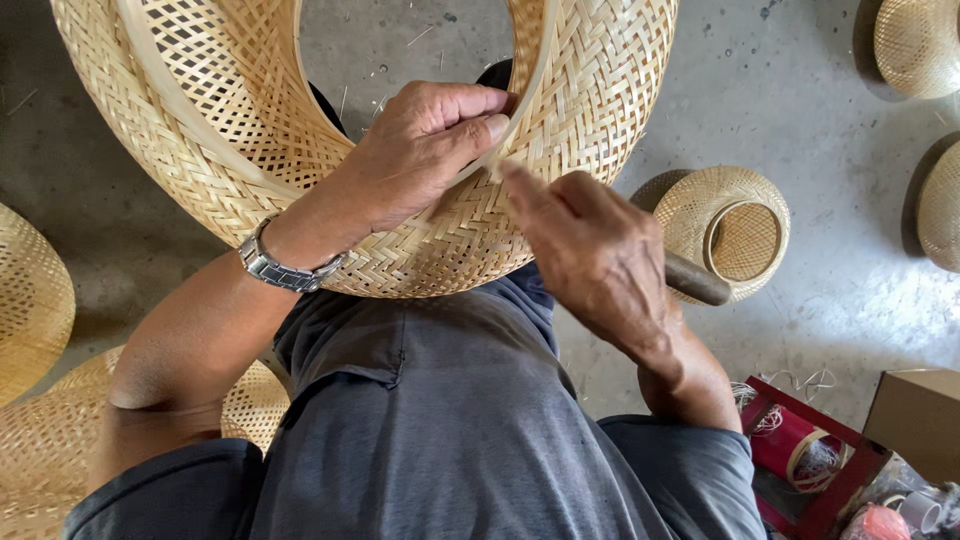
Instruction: The person trims the rim of a woven basket using a red utility knife. They hold the basket with one hand and carefully cut along the edge, then rotate the basket to continue trimming.
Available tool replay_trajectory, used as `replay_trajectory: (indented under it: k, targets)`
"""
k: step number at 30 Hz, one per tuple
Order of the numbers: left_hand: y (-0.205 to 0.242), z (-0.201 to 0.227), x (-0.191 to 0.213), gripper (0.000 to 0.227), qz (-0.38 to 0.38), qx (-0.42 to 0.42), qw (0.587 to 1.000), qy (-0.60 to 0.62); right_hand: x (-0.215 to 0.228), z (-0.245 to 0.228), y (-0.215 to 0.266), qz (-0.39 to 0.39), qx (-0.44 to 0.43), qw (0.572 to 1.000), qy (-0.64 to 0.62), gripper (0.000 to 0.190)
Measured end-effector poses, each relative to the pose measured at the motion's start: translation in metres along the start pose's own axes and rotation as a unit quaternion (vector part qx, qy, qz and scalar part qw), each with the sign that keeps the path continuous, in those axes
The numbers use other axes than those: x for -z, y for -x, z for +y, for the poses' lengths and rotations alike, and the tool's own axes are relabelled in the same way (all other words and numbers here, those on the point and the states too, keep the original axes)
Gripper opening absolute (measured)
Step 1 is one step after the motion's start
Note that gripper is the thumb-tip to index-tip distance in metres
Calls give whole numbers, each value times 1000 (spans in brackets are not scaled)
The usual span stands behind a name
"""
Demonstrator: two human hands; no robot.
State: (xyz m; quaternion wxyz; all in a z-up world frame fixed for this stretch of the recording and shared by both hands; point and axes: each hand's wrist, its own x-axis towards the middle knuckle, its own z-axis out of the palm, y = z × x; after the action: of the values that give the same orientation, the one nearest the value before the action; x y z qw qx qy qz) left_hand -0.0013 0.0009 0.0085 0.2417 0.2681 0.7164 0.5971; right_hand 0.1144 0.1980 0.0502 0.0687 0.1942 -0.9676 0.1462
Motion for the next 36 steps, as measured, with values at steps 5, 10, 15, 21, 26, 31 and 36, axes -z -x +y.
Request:
replay_trajectory:
  k: [5, 10, 15, 21, 26, 31, 36]
  targets:
    - [1, -4, -1, 36, 0, -49, 998, 43, 11, -1, -1, -4, -46, 999, -1, 48]
    - [0, -5, -1, 35, 5, -55, 998, 25, 15, -11, -13, -24, -52, 998, 37, 46]
    - [-1, -2, -1, 36, 3, -37, 999, 14, 12, -19, -17, 7, -55, 996, 68, 42]
    - [-3, -3, -1, 36, 9, -53, 998, 12, 0, -25, -13, 30, -90, 993, 65, 34]
    - [-2, -5, -1, 35, 7, -51, 999, 17, -11, -22, -10, 43, -97, 992, 67, 35]
    - [-3, -6, -2, 35, 9, -54, 998, 20, -19, -23, -6, 69, -109, 989, 76, 34]
    - [-4, -6, -4, 33, 14, -46, 998, 32, -40, -14, -3, 106, -113, 980, 122, 31]
